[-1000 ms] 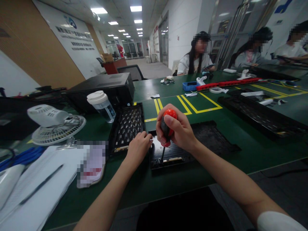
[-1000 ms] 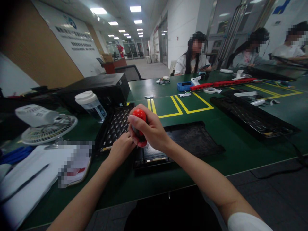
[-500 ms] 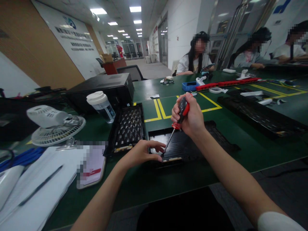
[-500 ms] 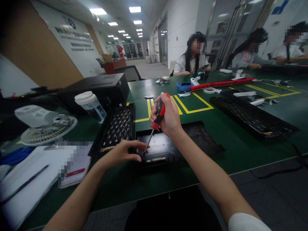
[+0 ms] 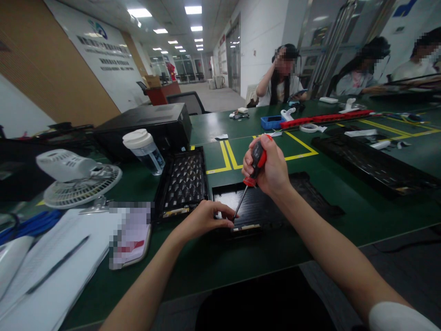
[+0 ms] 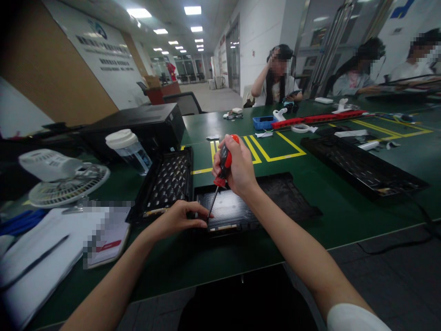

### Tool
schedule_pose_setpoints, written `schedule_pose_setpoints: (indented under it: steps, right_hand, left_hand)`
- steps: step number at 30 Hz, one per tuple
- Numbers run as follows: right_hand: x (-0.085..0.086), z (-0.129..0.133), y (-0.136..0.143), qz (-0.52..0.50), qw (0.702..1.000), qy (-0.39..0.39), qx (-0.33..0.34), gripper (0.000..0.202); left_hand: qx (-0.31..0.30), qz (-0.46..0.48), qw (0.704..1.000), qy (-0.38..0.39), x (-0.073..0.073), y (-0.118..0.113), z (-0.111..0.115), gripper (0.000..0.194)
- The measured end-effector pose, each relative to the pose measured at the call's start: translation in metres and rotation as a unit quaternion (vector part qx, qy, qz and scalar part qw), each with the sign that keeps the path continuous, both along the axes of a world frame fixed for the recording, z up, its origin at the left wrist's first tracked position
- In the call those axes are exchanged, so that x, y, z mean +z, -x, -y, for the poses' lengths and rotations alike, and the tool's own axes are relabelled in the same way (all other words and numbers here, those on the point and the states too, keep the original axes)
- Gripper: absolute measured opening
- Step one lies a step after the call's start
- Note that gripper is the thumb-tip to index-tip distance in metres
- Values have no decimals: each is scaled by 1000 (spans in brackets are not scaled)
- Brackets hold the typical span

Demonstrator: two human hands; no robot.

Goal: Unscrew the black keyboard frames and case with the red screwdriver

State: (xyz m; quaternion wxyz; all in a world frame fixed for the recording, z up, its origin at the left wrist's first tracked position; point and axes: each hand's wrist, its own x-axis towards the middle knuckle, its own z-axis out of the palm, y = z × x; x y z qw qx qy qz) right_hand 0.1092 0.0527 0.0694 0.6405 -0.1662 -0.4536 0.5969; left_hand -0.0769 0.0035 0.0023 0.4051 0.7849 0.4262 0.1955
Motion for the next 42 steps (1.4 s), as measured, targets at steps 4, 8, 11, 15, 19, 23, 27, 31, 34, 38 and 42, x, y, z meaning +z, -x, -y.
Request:
schedule_pose_setpoints:
  steps: [4, 8, 11, 15, 19, 23, 27, 31, 34, 38, 42]
  right_hand:
    - [0, 4, 3, 10, 1000, -23, 5, 33]
    - [2, 9, 5, 14, 999, -40, 20, 26]
    - [3, 11, 6, 15, 998, -48, 30, 24]
    - [2, 12, 7, 20, 998, -56, 32, 24]
    - [2, 12, 6, 20, 997, -64, 32, 24]
    - [2, 13, 7, 15, 997, -68, 37, 23]
    - [2, 14, 7, 10, 997, -71, 38, 23]
    - [3, 15, 7, 13, 997, -65, 37, 23]
    - [4, 15, 6, 21, 997, -58, 37, 24]
    - [1, 15, 9, 37, 997, -47, 50, 26]
    - [-3, 16, 12, 48, 996, -40, 66, 25]
  left_hand:
    - [1, -4, 1000, 13, -5, 2, -2, 25]
    - [-6, -2, 1000, 10, -5, 2, -2, 22]
    - [-8, -6, 1000, 12, -4, 0, -2, 20]
    - [-9, 2, 999, 31, -1, -1, -1, 19]
    - [-15, 14, 999, 39, -2, 0, -1, 20]
    - [-21, 17, 998, 49, -4, 2, -2, 22]
    - [-22, 15, 998, 53, -4, 2, -2, 23]
    - [-22, 7, 999, 38, 2, 4, -2, 27]
    - [22, 4, 1000, 1, 8, 11, -5, 28]
    - [134, -68, 984, -98, 8, 21, -11, 23]
    - [132, -151, 966, -165, -3, 24, -16, 17]
